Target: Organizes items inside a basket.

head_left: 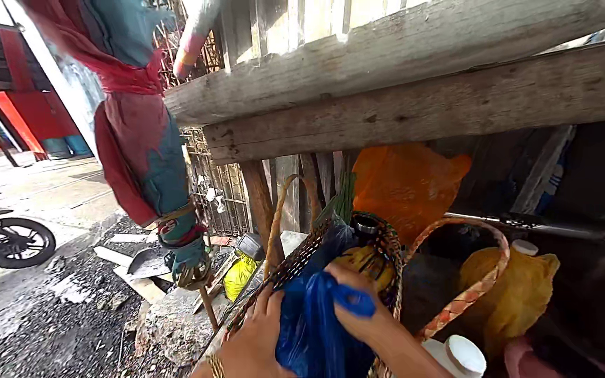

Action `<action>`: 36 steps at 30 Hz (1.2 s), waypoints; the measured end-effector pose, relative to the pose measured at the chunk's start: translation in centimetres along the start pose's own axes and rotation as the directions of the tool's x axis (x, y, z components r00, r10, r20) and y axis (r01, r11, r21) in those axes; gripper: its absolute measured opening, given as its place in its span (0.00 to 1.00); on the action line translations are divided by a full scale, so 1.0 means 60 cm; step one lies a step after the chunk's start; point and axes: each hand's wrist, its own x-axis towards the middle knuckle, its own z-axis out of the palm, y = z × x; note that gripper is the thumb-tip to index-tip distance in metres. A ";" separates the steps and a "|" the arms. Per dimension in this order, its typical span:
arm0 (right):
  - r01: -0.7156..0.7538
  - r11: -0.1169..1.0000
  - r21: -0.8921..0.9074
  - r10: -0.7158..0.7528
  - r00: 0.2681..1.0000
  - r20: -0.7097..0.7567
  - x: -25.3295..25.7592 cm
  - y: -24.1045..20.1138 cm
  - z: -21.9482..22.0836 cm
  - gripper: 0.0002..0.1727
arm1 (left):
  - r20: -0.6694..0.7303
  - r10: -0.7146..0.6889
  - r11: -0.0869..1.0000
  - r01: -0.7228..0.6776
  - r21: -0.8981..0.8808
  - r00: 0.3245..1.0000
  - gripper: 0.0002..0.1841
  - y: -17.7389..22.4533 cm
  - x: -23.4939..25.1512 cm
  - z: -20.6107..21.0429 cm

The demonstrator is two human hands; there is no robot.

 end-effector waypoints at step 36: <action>0.248 0.967 0.053 -0.179 0.816 -0.550 -0.178 -0.040 0.033 0.20 | 0.061 0.865 0.492 -0.816 -0.305 0.498 0.24 -0.087 0.030 -0.161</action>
